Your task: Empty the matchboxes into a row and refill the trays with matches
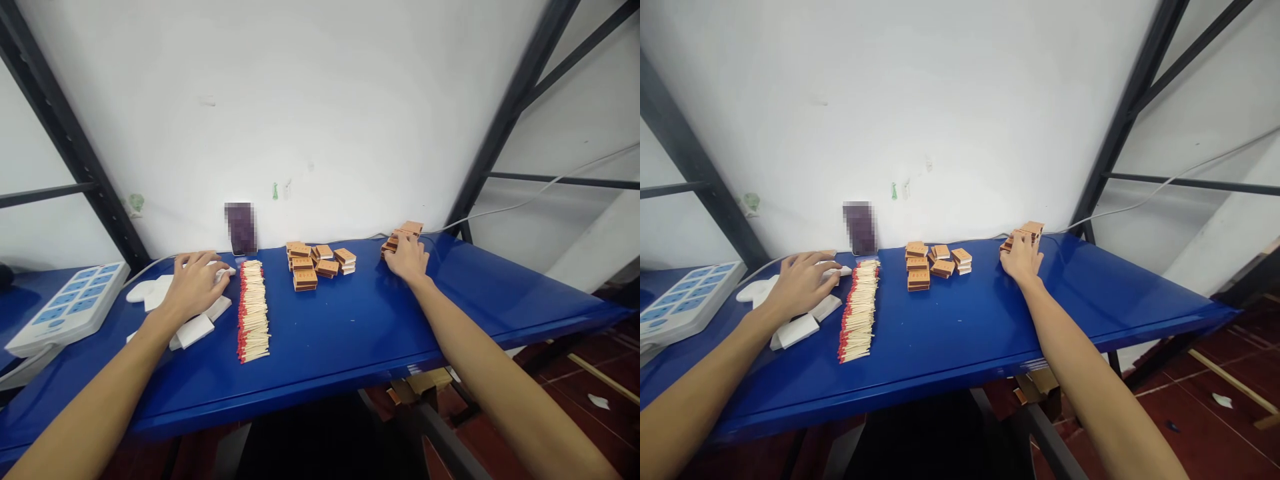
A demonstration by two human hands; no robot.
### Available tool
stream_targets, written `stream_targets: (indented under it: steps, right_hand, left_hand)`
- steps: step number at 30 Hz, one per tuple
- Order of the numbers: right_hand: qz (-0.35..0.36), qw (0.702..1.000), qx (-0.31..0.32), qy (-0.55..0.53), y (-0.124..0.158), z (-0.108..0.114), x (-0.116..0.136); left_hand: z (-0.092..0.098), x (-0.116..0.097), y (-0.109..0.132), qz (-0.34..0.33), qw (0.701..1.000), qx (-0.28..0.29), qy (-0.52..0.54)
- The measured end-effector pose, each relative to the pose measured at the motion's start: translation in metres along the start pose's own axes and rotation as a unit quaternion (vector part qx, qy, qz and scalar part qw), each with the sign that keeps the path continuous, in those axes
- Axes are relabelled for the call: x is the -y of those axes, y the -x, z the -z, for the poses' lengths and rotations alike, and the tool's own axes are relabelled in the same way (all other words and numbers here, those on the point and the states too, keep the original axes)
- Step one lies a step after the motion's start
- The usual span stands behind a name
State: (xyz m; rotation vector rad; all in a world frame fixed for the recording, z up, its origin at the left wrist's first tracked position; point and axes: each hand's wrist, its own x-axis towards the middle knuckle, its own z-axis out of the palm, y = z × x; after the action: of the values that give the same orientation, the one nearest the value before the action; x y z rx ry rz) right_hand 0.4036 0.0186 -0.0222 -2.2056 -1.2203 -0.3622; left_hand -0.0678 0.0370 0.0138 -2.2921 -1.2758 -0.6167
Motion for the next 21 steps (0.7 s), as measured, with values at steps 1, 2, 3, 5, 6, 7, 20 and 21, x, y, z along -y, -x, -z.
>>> stream_targets:
  steps: [1, 2, 3, 5, 6, 7, 20, 21]
  right_hand:
    - [0.001, 1.0, -0.001, -0.001, 0.0, 0.0, 0.0]
    - [0.001, 1.0, -0.001, -0.002, 0.0, -0.001, 0.0]
    - [0.002, 1.0, -0.002, -0.003, 0.0, -0.002, 0.0]
    - [0.004, 1.0, -0.003, -0.006, -0.001, -0.003, -0.001]
    - [0.005, 1.0, -0.005, -0.007, -0.001, -0.003, -0.001]
    - [0.007, 1.0, -0.007, -0.009, -0.002, -0.004, -0.002]
    - [0.11, 0.985, -0.085, -0.106, 0.012, 0.014, 0.026]
    - [0.145, 0.977, -0.088, -0.127, 0.02, 0.018, 0.038]
  left_hand:
    - [0.0, 0.0, 0.0, 0.0, 1.0, -0.001, 0.0]
    - [0.0, -0.001, 0.0, 0.0, 1.0, -0.002, -0.002]
    - [0.001, -0.001, 0.0, -0.002, 1.0, -0.002, -0.004]
    - [0.002, -0.002, 0.0, -0.003, 1.0, -0.003, -0.008]
    - [0.002, -0.002, 0.0, -0.002, 1.0, -0.004, -0.009]
    - [0.003, -0.003, 0.0, -0.002, 1.0, -0.006, -0.01]
    - [0.006, -0.009, -0.003, 0.014, 0.998, -0.056, 0.032]
    - [0.007, -0.011, -0.004, 0.015, 0.996, -0.071, 0.042]
